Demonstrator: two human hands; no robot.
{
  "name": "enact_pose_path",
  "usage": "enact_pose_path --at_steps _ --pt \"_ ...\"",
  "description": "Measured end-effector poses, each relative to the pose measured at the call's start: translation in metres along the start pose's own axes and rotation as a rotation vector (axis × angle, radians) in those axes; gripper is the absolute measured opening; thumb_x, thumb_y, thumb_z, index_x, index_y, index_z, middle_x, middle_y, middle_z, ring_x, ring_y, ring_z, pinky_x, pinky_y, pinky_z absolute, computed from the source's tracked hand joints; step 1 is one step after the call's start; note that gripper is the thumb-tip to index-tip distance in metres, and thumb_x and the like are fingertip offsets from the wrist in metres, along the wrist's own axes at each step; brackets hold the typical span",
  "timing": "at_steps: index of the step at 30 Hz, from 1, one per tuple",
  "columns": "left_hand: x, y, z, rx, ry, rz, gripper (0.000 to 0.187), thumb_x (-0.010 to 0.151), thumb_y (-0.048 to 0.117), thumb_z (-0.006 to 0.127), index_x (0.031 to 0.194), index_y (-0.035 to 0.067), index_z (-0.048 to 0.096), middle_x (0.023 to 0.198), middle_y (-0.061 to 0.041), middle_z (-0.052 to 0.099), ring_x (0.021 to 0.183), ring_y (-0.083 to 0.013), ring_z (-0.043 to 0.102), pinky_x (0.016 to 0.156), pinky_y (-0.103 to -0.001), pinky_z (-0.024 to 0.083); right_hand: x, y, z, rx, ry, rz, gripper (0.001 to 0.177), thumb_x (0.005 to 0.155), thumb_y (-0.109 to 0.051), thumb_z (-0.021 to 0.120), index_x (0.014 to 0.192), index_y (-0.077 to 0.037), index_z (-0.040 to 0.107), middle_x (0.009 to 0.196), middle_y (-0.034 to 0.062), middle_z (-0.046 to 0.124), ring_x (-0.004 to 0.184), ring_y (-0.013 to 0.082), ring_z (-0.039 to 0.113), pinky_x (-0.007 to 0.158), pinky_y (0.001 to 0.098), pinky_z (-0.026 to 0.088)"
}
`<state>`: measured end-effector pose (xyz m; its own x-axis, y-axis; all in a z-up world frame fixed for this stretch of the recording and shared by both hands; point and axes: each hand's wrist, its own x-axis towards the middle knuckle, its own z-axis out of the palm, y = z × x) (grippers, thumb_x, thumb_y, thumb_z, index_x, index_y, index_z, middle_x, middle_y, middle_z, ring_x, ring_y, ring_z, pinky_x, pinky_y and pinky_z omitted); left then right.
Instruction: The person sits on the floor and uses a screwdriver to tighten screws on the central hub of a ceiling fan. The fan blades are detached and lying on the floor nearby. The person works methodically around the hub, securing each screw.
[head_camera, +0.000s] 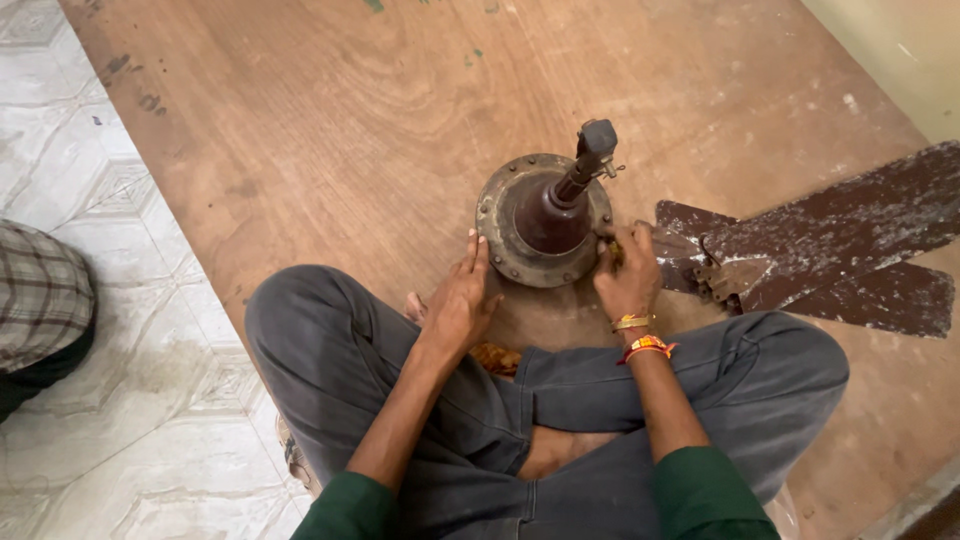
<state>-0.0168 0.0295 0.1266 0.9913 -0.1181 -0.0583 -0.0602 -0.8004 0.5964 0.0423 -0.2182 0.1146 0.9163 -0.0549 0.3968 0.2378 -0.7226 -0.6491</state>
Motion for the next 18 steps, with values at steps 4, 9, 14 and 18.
enact_pose_path --at_steps 4,9,14,18 --pt "0.001 0.0 0.002 0.001 0.03 0.031 0.094 0.079 0.012 0.08 0.154 -0.008 0.026 0.164 -0.027 0.025 0.133 -0.0428 0.049 0.106 -0.044 0.045 0.011 0.001 -0.002 0.046 0.092 0.049 0.016 0.097 -0.017 0.075 0.11 -0.007 0.072 0.101 0.0128 0.065 0.085 0.0282 0.069 0.073 0.0388 0.054" --pt "0.002 -0.004 0.004 0.01 0.033 0.052 0.095 0.078 0.012 0.081 0.153 -0.01 0.026 0.162 -0.029 0.025 0.133 -0.044 0.048 0.107 -0.044 0.044 0.034 0.011 0.002 -0.024 0.04 0.114 0.022 0.093 -0.025 0.083 0.091 -0.005 0.073 0.091 0.0125 0.068 0.076 0.0293 0.067 0.067 0.0396 0.051" --pt "0.002 -0.007 0.005 -0.004 0.037 0.065 0.095 0.078 0.011 0.08 0.153 -0.01 0.026 0.163 -0.029 0.025 0.134 -0.0446 0.048 0.107 -0.043 0.045 0.044 0.019 0.006 -0.025 -0.03 0.108 0.024 0.089 -0.024 0.085 0.089 -0.005 0.072 0.093 0.0134 0.069 0.077 0.0307 0.068 0.068 0.04 0.052" --pt "0.002 -0.006 0.005 0.0 0.048 0.07 0.096 0.078 0.011 0.08 0.153 -0.011 0.025 0.162 -0.03 0.025 0.134 -0.0442 0.048 0.108 -0.044 0.044 0.041 0.016 0.001 -0.121 -0.082 -0.053 0.013 0.09 -0.012 0.078 0.101 -0.007 0.074 0.103 0.0156 0.069 0.086 0.0357 0.068 0.073 0.0425 0.052"
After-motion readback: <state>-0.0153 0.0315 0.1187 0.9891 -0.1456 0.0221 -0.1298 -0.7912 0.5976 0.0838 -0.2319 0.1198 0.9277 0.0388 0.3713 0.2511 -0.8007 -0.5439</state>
